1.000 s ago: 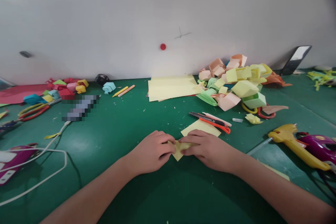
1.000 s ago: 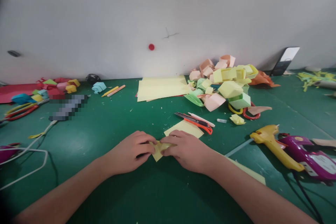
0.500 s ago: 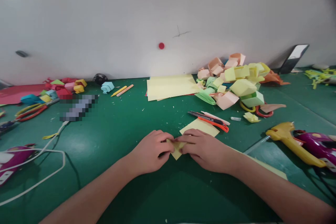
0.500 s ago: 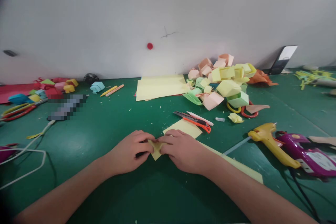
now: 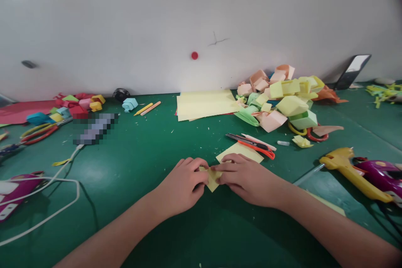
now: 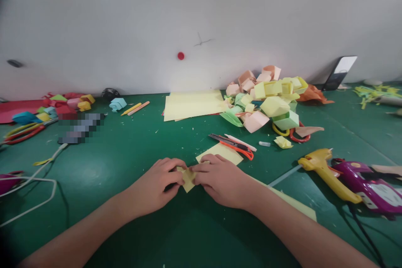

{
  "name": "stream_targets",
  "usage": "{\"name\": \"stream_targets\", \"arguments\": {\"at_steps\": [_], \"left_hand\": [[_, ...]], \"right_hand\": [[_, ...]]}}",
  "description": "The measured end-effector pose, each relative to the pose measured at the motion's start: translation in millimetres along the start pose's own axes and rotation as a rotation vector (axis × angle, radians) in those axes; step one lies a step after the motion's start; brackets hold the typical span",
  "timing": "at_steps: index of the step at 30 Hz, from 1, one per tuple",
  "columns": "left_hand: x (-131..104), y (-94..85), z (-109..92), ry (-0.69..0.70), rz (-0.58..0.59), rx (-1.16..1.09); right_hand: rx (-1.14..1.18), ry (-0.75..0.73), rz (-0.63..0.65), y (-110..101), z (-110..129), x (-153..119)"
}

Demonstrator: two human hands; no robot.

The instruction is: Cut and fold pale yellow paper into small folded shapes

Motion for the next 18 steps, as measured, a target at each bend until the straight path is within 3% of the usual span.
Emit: {"name": "stream_targets", "arguments": {"at_steps": [18], "left_hand": [[-8, -14.6, 4, -0.143, 0.035, 0.133]], "right_hand": [[0.06, 0.122, 0.145, -4, -15, -12]]}}
Point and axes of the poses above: each hand's wrist, its own x-axis towards the middle knuckle, its own y-axis out of the palm, z = x × y, the point moved 9 cm from there along x, towards the middle knuckle, and after that the axes turned 15 degrees about -z, right-handed, at the moved point
